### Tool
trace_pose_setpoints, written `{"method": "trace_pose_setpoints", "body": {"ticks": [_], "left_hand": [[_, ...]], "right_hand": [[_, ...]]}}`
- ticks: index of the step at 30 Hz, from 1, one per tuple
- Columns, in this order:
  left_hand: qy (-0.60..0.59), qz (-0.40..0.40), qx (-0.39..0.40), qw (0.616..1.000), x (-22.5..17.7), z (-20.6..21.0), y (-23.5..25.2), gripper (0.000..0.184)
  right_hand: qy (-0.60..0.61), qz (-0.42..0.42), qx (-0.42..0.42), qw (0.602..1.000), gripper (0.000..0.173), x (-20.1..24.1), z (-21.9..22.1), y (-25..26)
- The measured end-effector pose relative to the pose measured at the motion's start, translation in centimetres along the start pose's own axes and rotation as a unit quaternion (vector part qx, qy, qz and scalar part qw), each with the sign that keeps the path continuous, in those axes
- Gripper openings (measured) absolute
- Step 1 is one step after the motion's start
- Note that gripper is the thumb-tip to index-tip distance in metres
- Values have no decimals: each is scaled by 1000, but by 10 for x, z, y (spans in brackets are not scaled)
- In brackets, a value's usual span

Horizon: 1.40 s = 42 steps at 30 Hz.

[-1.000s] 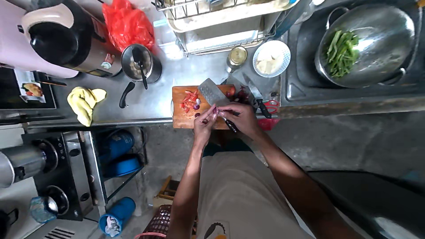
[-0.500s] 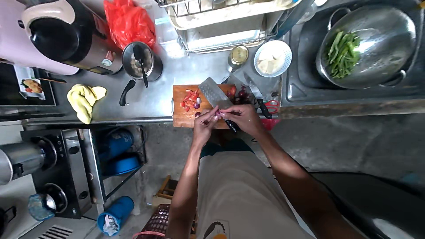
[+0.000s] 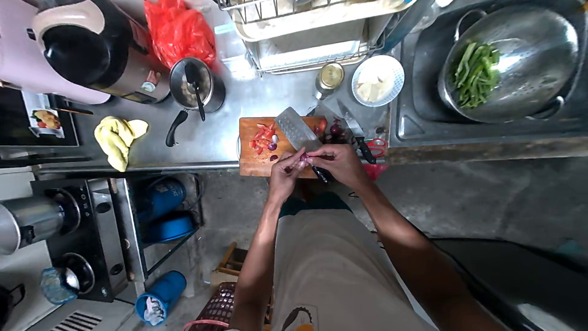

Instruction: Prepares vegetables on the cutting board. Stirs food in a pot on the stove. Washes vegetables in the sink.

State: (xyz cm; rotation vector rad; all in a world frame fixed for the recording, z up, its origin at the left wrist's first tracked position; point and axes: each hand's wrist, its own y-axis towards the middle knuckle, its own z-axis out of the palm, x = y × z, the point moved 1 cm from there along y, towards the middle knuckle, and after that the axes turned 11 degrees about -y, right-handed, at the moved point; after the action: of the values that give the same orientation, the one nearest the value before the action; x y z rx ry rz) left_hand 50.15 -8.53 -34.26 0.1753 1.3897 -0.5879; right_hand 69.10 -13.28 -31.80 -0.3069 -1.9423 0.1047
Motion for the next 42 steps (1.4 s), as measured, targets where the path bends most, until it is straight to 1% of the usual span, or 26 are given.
{"method": "trace_pose_setpoints", "body": {"ticks": [4, 7, 9, 13, 16, 19, 24, 27, 30, 35, 38, 42], "left_hand": [[9, -5, -3, 1000, -1, 1, 0, 40], [7, -9, 6, 1000, -3, 2, 0, 42], [14, -5, 16, 1000, -4, 2, 1, 44], [5, -11, 17, 1000, -7, 3, 2, 46], [-4, -11, 1, 1000, -9, 4, 1, 41], [3, 8, -9, 1000, -8, 5, 1, 37], [11, 29, -13, 999, -9, 8, 0, 35], [4, 32, -5, 999, -11, 9, 2, 37], [2, 38, -3, 999, -12, 10, 4, 37], [11, 53, -21, 998, -7, 13, 4, 29], [25, 49, -17, 998, -7, 14, 3, 25], [26, 24, -9, 999, -9, 16, 3, 33]], "right_hand": [[20, -7, 13, 1000, 14, -3, -1, 1], [50, 14, 26, 998, 20, -4, -2, 1], [56, 12, 27, 998, 24, -5, -1, 1], [45, -11, 5, 999, 17, -5, 2, 1], [33, -29, -3, 999, 17, -4, 1, 2], [25, -44, 1, 999, 18, -5, -1, 2], [24, -34, 17, 999, 24, -1, 0, 1], [15, -36, 2, 999, 26, -1, 3, -1], [13, -44, -20, 999, 22, 0, 5, -3], [-9, -46, -44, 998, 14, 1, 5, -4], [-47, -67, -58, 995, 14, -1, 5, -3], [-88, -93, -77, 989, 17, -1, 5, -4]]}}
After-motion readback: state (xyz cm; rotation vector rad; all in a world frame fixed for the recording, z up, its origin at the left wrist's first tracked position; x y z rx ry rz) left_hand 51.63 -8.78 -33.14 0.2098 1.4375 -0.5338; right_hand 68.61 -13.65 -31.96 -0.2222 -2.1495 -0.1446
